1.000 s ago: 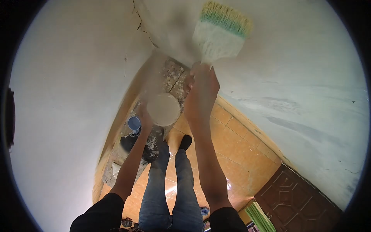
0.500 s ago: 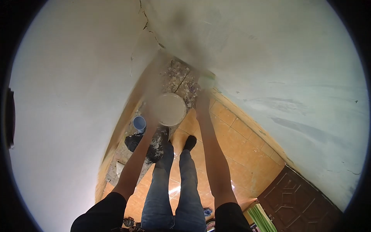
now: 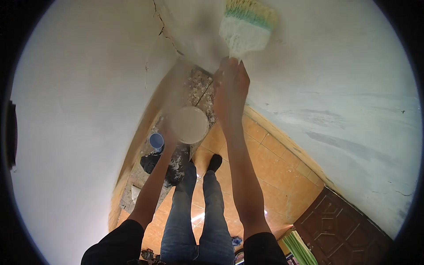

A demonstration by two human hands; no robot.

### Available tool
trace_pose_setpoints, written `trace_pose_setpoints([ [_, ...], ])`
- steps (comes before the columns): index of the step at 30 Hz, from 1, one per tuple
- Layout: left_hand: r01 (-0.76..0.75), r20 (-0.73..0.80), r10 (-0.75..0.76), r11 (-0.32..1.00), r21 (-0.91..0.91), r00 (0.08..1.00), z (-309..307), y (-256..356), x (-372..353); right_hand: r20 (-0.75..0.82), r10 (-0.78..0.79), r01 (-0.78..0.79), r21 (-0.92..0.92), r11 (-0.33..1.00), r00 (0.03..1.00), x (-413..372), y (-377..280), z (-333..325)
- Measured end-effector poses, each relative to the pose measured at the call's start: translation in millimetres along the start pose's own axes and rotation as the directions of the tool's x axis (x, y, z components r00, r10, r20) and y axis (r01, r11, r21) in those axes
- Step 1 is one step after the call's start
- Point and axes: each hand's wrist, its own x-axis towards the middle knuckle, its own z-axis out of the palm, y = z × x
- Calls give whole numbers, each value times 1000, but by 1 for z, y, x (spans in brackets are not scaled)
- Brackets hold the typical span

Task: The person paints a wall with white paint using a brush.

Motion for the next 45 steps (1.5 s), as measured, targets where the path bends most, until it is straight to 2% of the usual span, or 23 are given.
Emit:
trace_pose_setpoints([
  [1,9,1,-9,1000,-9,1000,1,-1,0,0,-37,37,-19,999,999,13,16,-2],
  [2,28,-1,-28,999,-35,1000,1,-2,-1,-11,-142,138,-163,977,990,23,43,-7],
  [7,32,1,-32,999,-25,1000,-2,2,0,59,-198,200,-511,836,978,31,203,-59],
  [9,48,13,-48,999,-24,999,-3,-1,0,29,-52,59,-580,812,998,20,243,-71],
  [11,24,7,-24,1000,-15,1000,-2,-6,0,-47,234,-219,-562,798,971,10,259,-74],
  [12,15,6,-15,1000,-18,1000,-3,-7,-1,-81,415,-409,-414,813,906,7,252,-69],
  [14,8,9,-8,999,-35,1000,-4,-7,-3,-60,726,-728,-85,680,685,3,225,-54],
  [18,39,-1,-39,997,-59,999,-2,0,0,-37,734,-713,210,669,678,27,218,-42],
  [21,39,0,-39,999,-32,999,-2,-6,1,34,733,-677,414,609,680,42,173,-33],
  [23,18,10,-17,1000,-8,1000,-2,-9,0,135,729,-706,418,572,671,32,114,-21],
  [26,-17,0,17,1000,-11,1000,0,-17,0,84,636,-611,394,686,767,-1,42,-1],
  [29,16,-9,-16,1000,4,1000,-1,-13,-1,103,406,-419,213,883,908,-26,-9,11],
  [30,25,-9,-25,1000,-7,1000,-1,-10,-1,68,283,-289,123,949,957,-24,-6,11],
  [32,32,-6,-33,998,-46,999,-1,-4,-1,39,12,-9,-71,997,999,-12,11,8],
  [35,0,-14,-1,998,-66,1000,0,-3,1,-33,-108,98,-220,971,994,26,74,-18],
  [38,126,64,-115,968,-216,991,-3,0,5,-27,-219,181,-470,864,975,38,167,-51],
  [39,198,114,-172,938,-284,979,-4,2,6,-28,-109,81,-503,861,994,32,185,-57],
  [41,55,27,-53,993,-100,998,-2,5,3,-41,117,-120,-565,816,992,11,212,-66],
  [44,-6,14,6,1000,-3,1000,-1,5,2,-186,416,-455,-415,788,890,-8,245,-68],
  [45,-8,18,8,1000,-3,1000,-2,3,0,-168,495,-520,-374,768,853,-7,246,-70],
])
